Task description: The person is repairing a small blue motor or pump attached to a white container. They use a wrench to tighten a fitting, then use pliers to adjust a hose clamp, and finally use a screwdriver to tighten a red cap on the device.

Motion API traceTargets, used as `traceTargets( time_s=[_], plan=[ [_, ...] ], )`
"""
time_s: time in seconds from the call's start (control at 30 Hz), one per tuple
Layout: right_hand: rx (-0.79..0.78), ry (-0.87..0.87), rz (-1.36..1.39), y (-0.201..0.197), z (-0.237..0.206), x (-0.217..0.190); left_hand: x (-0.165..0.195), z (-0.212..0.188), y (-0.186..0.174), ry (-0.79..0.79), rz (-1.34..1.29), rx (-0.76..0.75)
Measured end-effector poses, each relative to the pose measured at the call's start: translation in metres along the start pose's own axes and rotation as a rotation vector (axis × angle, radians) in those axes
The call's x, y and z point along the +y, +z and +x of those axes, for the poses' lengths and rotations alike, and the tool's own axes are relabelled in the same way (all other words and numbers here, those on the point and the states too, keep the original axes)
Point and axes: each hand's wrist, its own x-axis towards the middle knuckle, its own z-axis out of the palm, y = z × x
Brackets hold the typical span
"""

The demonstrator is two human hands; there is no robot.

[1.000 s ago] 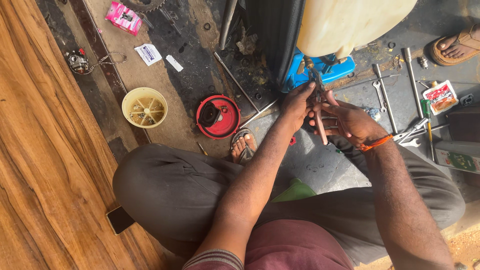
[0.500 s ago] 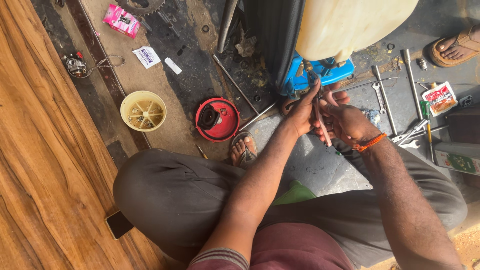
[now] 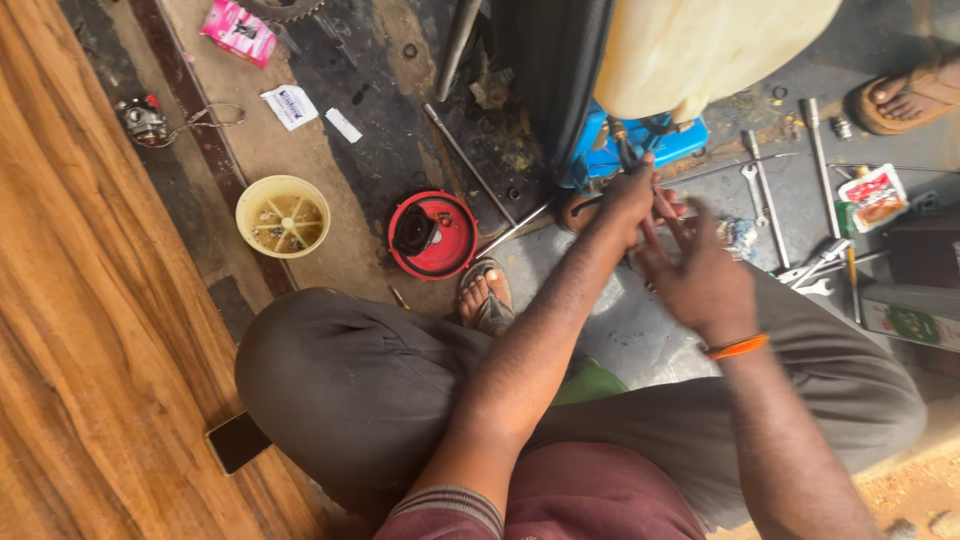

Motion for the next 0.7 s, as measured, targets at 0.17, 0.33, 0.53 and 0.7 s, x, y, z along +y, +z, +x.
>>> traceTargets(
  time_s=[0.17, 0.33, 0.53, 0.7],
  plan=[
    [-0.067, 0.182, -0.341, 0.024, 0.002, -0.022, 0.005, -0.005, 0.003, -0.045, -0.069, -0.024],
    [-0.331, 0.022, 0.493, 0.03, 0.028, 0.034, 0.004, -0.043, -0.018, 0.03, 0.009, -0.078],
    [-0.484, 0.552, 1.156, 0.01, 0.034, 0.041, 0.017, -0.047, -0.02, -0.091, -0.08, -0.375],
    [0.101, 0.037, -0.049, -0.002, -0.012, -0.013, -0.003, -0.013, -0.001, -0.021, -0.163, -0.049]
  ],
)
